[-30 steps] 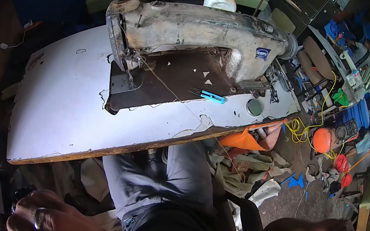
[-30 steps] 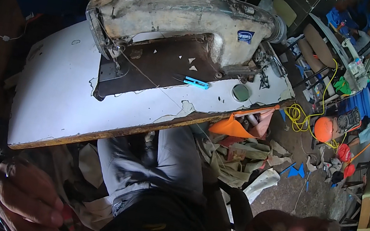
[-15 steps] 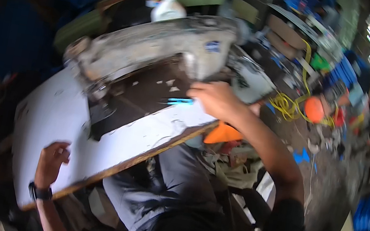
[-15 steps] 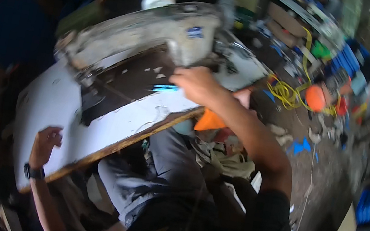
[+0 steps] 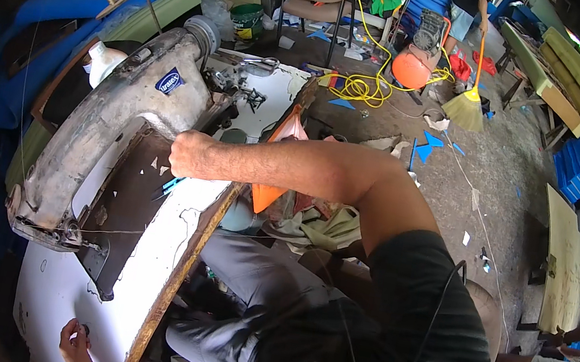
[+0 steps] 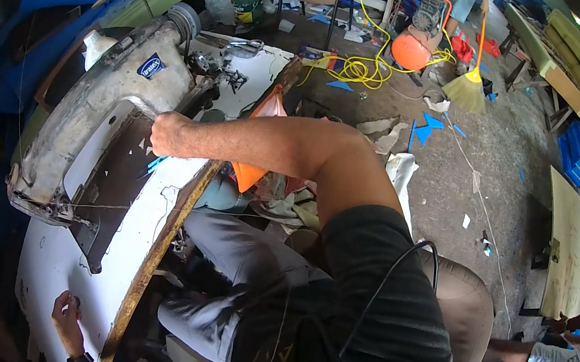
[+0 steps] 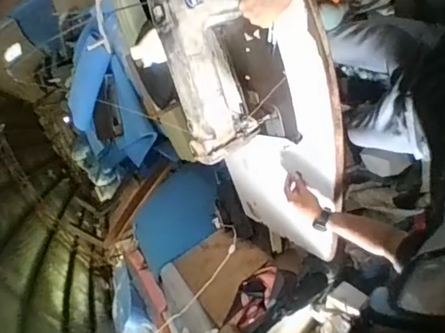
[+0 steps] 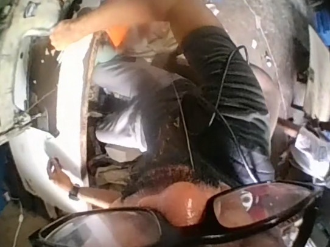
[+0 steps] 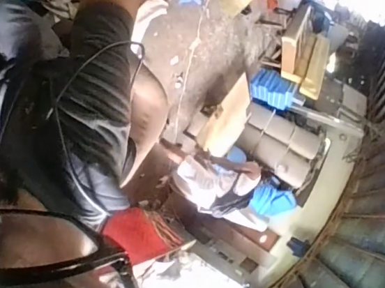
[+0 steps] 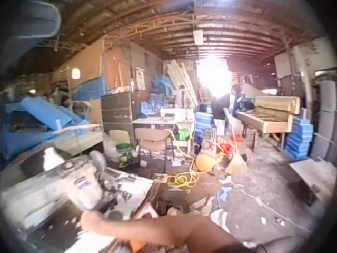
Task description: The person threads a sewing machine by hand, routing thread through the upper tension guides, handling the bobbin, and passing the thread through the needle.
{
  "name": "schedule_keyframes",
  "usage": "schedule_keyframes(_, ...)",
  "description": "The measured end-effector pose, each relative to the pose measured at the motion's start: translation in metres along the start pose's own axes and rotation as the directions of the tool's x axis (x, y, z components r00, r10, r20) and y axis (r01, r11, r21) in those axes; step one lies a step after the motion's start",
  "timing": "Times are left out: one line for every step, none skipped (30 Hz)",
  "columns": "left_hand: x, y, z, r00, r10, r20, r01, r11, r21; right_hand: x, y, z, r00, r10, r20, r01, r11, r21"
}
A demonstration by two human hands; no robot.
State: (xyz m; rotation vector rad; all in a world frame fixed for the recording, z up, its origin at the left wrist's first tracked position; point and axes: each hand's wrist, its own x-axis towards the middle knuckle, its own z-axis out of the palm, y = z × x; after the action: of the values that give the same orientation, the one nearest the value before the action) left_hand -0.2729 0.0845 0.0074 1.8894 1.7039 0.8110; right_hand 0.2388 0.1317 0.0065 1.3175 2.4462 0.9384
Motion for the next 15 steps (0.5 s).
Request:
schedule_keyframes(-0.001,-0.003,0.0,1.0,0.001,0.003,-0.001,1.0,0.002,0.0,0.001,-0.004,0.998,-0.014,0.068,0.014,1.0,0.005)
schedule_keyframes(-0.003,-0.007,-0.001,0.999,-0.005,-0.034,0.004,1.0,-0.028,0.0,-0.001,-0.003,0.998,-0.012,0.069,0.012,1.0,0.007)
schedule_keyframes(-0.003,-0.008,0.0,0.997,-0.01,-0.072,0.006,0.998,-0.061,-0.001,-0.002,-0.003,0.998,-0.023,0.063,0.026,0.999,-0.041)
schedule_keyframes(-0.004,-0.009,0.002,0.997,-0.007,-0.07,0.003,0.998,-0.062,-0.001,-0.001,-0.002,0.998,-0.035,0.058,0.04,0.995,-0.09)
schedule_keyframes(-0.007,-0.009,0.004,0.965,0.169,-0.199,-0.145,0.981,0.13,-0.002,0.0,-0.001,0.998,-0.032,0.06,0.038,0.995,-0.092)
schedule_keyframes(-0.012,-0.007,0.006,0.89,0.352,-0.289,-0.251,0.909,0.333,-0.002,0.001,0.0,0.997,-0.056,0.05,0.06,0.994,-0.089)
schedule_keyframes(-0.017,-0.004,0.009,0.891,0.35,-0.289,-0.25,0.91,0.332,-0.002,0.002,0.0,0.996,-0.079,0.04,0.082,0.993,-0.087)
schedule_keyframes(-0.021,0.0,0.013,0.891,0.328,-0.315,-0.231,0.923,0.308,-0.003,0.004,0.001,0.996,-0.081,0.04,0.084,0.993,-0.087)
schedule_keyframes(-0.026,0.008,0.019,0.89,0.307,-0.338,-0.216,0.935,0.281,-0.007,0.006,0.003,0.996,-0.086,0.015,0.087,0.991,-0.104)
schedule_keyframes(-0.033,0.018,0.026,0.89,0.304,-0.341,-0.213,0.936,0.28,-0.007,0.007,0.003,0.995,-0.097,-0.015,0.094,0.988,-0.119)
schedule_keyframes(-0.041,0.03,0.035,0.874,0.314,-0.371,-0.211,0.933,0.292,-0.005,0.007,0.002,0.995,-0.099,-0.016,0.097,0.988,-0.12)
schedule_keyframes(-0.044,0.035,0.041,0.857,0.326,-0.399,-0.213,0.929,0.303,-0.004,0.007,0.0,0.992,-0.122,0.02,0.124,0.983,-0.132)
schedule_keyframes(-0.045,0.028,0.043,0.839,0.383,-0.386,-0.258,0.905,0.337,-0.004,0.007,-0.003,0.988,-0.144,0.056,0.151,0.978,-0.143)
schedule_keyframes(-0.047,0.026,0.047,0.838,0.385,-0.386,-0.26,0.905,0.337,-0.003,0.008,-0.001,0.988,-0.142,0.056,0.149,0.978,-0.144)
schedule_keyframes(-0.049,0.027,0.052,0.819,0.427,-0.383,-0.297,0.887,0.355,-0.003,0.009,0.002,0.987,-0.159,0.001,0.157,0.977,-0.146)
